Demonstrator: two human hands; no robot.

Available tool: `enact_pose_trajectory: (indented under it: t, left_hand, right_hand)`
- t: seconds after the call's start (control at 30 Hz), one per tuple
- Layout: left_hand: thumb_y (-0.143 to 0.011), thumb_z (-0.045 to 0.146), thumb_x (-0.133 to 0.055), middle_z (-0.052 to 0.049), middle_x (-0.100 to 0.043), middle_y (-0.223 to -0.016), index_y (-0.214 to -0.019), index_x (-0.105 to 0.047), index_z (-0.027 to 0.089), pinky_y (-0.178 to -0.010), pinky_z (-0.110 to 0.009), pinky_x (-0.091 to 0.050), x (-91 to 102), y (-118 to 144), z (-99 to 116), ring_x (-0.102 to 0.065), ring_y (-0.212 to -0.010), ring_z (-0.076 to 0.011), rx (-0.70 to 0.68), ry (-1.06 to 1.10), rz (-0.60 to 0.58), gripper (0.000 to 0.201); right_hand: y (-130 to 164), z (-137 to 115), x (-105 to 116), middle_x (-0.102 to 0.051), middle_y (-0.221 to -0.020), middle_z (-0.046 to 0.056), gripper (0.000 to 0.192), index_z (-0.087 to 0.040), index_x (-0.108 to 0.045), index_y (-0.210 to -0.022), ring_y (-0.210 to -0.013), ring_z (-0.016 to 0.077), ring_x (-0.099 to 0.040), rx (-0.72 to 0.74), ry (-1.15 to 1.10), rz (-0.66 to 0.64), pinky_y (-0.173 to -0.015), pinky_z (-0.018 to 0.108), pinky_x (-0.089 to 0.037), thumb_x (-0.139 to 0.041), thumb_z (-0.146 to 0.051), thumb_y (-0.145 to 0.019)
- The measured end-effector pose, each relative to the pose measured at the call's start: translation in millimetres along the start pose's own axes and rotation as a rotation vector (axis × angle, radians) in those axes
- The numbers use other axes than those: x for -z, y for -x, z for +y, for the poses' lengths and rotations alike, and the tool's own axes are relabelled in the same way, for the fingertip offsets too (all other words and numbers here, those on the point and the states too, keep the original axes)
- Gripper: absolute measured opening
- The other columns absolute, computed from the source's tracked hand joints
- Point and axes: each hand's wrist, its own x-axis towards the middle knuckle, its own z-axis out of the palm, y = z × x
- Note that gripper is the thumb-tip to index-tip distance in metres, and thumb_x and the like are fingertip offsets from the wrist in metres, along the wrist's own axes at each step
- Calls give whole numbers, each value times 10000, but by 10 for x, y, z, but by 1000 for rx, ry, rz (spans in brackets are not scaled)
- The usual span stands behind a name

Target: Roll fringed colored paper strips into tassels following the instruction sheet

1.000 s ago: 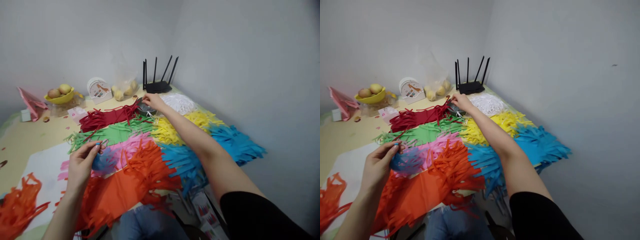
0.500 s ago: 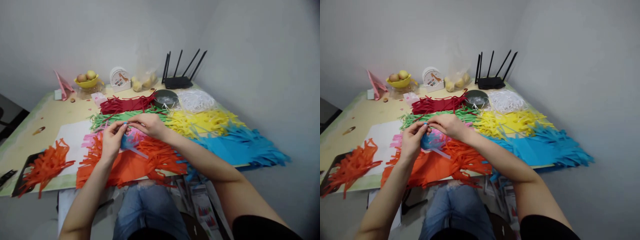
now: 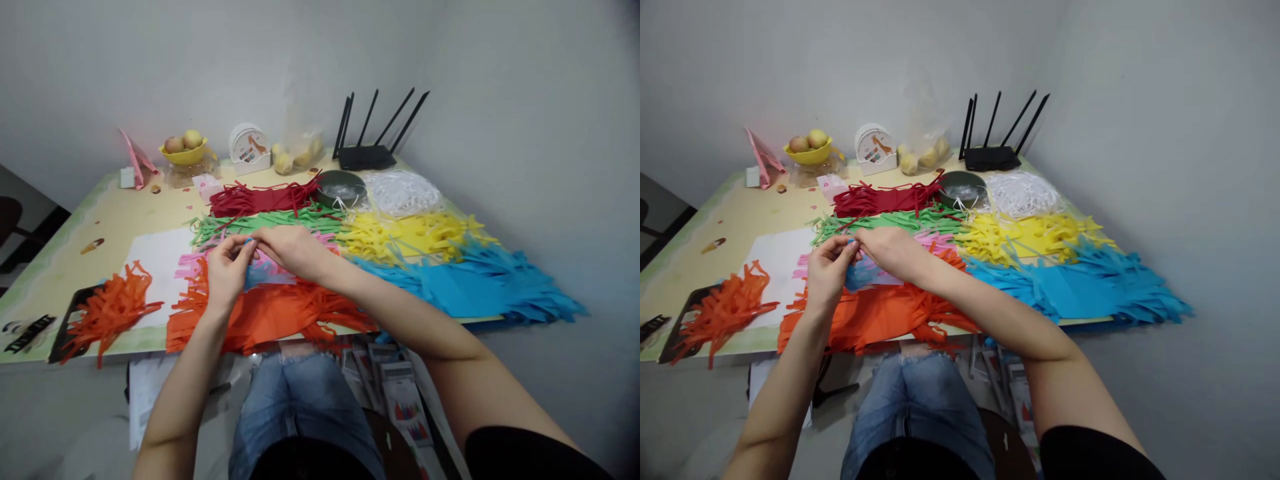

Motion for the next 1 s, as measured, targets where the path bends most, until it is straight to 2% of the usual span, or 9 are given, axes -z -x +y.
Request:
enact_pose_trajectory:
  t: [0.07, 0.17, 0.27, 0.37, 0.5, 0.7, 0.83, 0.93, 1.0]
  left_hand:
    - [-729, 398, -795, 12, -609, -590, -745, -658, 158, -551, -215, -405, 20, -21, 11, -522, -542, -91, 32, 50, -38, 277]
    - [-645, 433, -852, 30, -553, -543, -675, -616, 154, -490, -201, -358, 52, -60, 27, -442, -483, -63, 156, 200, -121, 367]
    - [-555, 445, -901, 47, -512, -509, -621, -584, 148, -465, -188, -359, 77, -84, 36, -393, -449, -40, 286, 297, -182, 440]
    - [-529, 442, -918, 45, -507, -502, -588, -579, 141, -477, -189, -400, 92, -88, 36, -421, -455, -42, 348, 321, -212, 457]
    - [-494, 440, -933, 42, -510, -497, -572, -589, 140, -491, -198, -437, 93, -80, 31, -437, -459, -46, 371, 345, -220, 463]
    - [-554, 378, -906, 37, -522, -518, -568, -584, 141, -499, -197, -445, 45, -124, -26, -458, -471, -48, 373, 326, -215, 400]
    - [-576, 379, -897, 12, -610, -592, -661, -656, 132, -510, -204, -454, 58, -165, -87, -499, -493, -60, 327, 290, -137, 356]
    - [-661, 416, -855, -17, -683, -664, -829, -746, 132, -562, -218, -474, 118, -120, -71, -567, -556, -92, 157, 170, -62, 347]
    - [-744, 412, -803, -25, -712, -714, -921, -761, 142, -643, -236, -506, 153, -48, -23, -617, -625, -115, 49, 76, -56, 326]
  right_hand:
    - [18, -12, -10, -742, -903, 110, 217, -118, -617, -1076, -829, 201, -698, 31, -36, 48, -716, 269, -462, -455, -258, -1037]
    - [47, -8, 6, -739, -942, 103, 262, -138, -614, -1085, -859, 190, -692, 93, -41, 99, -756, 271, -483, -400, -286, -1058]
    - [63, 4, 37, -729, -886, 93, 321, -142, -640, -1056, -821, 188, -675, 183, 57, 126, -732, 278, -470, -365, -307, -1069]
    - [70, 6, 51, -712, -809, 77, 333, -131, -657, -1042, -751, 184, -654, 258, 146, 158, -677, 283, -436, -367, -293, -1070]
    - [88, -7, 48, -723, -817, 75, 353, -139, -659, -1035, -763, 175, -663, 239, 179, 153, -671, 280, -420, -342, -287, -1077]
    - [100, -13, 75, -714, -786, 91, 352, -134, -661, -987, -752, 196, -665, 121, 166, -3, -644, 290, -405, -362, -303, -1065]
    - [58, 13, 141, -738, -849, 87, 255, -145, -664, -969, -787, 194, -687, -88, -82, -32, -693, 275, -453, -475, -307, -1021]
    - [38, 3, 212, -748, -846, 38, 155, -163, -673, -938, -765, 157, -700, -222, -450, 27, -705, 243, -495, -582, -287, -958]
    - [36, -25, 242, -738, -799, 20, 137, -165, -676, -888, -723, 141, -700, -265, -659, 62, -686, 233, -520, -620, -285, -924]
